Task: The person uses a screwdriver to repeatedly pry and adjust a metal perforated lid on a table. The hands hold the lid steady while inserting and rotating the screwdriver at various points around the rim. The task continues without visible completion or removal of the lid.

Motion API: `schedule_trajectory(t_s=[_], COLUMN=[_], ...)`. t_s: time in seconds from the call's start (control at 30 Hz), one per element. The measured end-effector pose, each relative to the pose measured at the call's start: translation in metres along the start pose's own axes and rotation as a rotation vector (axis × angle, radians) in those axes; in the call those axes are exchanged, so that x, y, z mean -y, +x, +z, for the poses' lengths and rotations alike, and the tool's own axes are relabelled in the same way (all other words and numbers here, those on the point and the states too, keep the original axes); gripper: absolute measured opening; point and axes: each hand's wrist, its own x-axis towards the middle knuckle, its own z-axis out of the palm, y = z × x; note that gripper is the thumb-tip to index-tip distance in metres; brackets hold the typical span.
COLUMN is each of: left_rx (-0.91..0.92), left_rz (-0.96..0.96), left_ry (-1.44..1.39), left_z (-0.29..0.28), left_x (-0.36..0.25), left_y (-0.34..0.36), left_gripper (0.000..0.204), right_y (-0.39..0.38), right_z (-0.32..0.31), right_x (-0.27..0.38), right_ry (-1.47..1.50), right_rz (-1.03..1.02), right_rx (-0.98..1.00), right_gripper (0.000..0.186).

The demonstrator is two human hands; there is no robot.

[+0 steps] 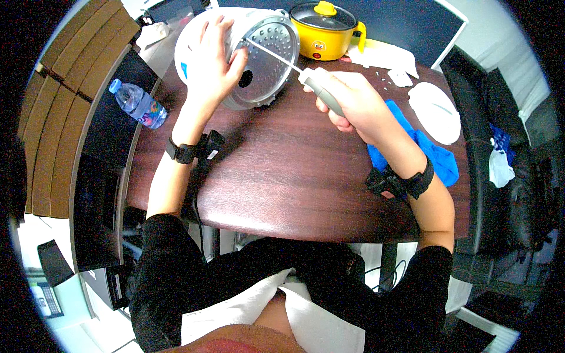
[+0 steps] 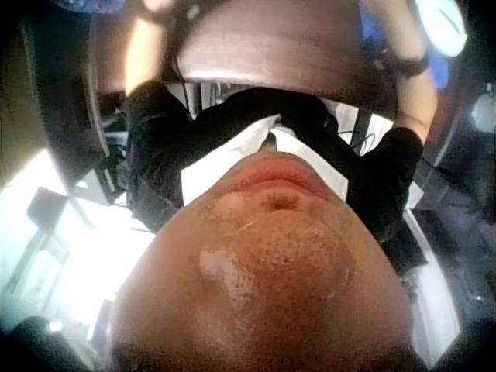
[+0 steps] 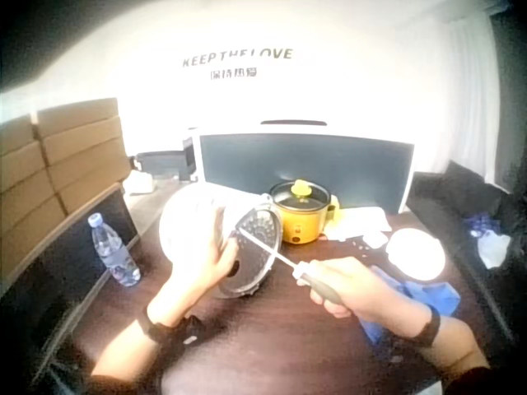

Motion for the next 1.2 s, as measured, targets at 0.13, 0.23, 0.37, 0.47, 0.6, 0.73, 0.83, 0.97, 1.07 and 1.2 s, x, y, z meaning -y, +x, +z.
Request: schedule_trajectory(t_s=[0.13,0.23,0.37,0.47,0.6,0.73,0.83,0.97,1.07,1.2], left_rx=[-0.049,0.021,0.055,0.043,0.056,0.033,0.018,0.022,0.031,0.016], left_rz=[0.032,-0.035,-0.054,-0.051,-0.065,-0.057,-0.040,-0.029,-0.041,-0.039], left_ry=[0.065,-0.043,-0.054,-0.061,-0.071,-0.068,-0.076,-0.050,-0.051,-0.064], left_z=[0.0041,0.0020,-0.0021,0.0004,-0.0009,0.0002,0.0021,0.0016,0.0002,0.0026], left_x=[0.0024,0.0013,-0.0018,0.0002,-0.0007,-0.0008,0.0007,0.0010,-0.0006,0.0022], left_y=[-0.0004,-0.0025,-0.0004,-0.0012,-0.0004,-0.0013,-0.0012,-0.0015,-0.0014,-0.0024], left_gripper=[0.049,0.053,0.053,0.053,0.053,0.052,0.052,0.052,0.052,0.052], right_y=[-0.0004,-0.0022,-0.0014,-0.0013,-0.0016,-0.0010,0.0000,0.0000,0.0024,0.0063], right_z=[-0.0006,0.0016,0.0046,0.0067,0.0046,0.0040,0.0035,0.0019,0.0032,0.0011], right_x=[-0.0003,0.0006,-0.0015,0.0008,0.0004,-0.0016,-0.0019,-0.0033,-0.0012,-0.0010], right_ry=[0.005,-0.015,-0.033,-0.025,-0.075,-0.080,-0.082,-0.091,-0.176,-0.249], right_rz=[0.023,0.023,-0.008,0.016,-0.003,-0.028,-0.030,-0.045,-0.088,-0.119], right_rx=[-0.002,-0.005,0.000,-0.010,-0.026,-0.027,-0.024,-0.025,-0.044,-0.080], right_gripper=[0.038,0.037,0.038,0.037,0.037,0.037,0.037,0.036,0.035,0.037])
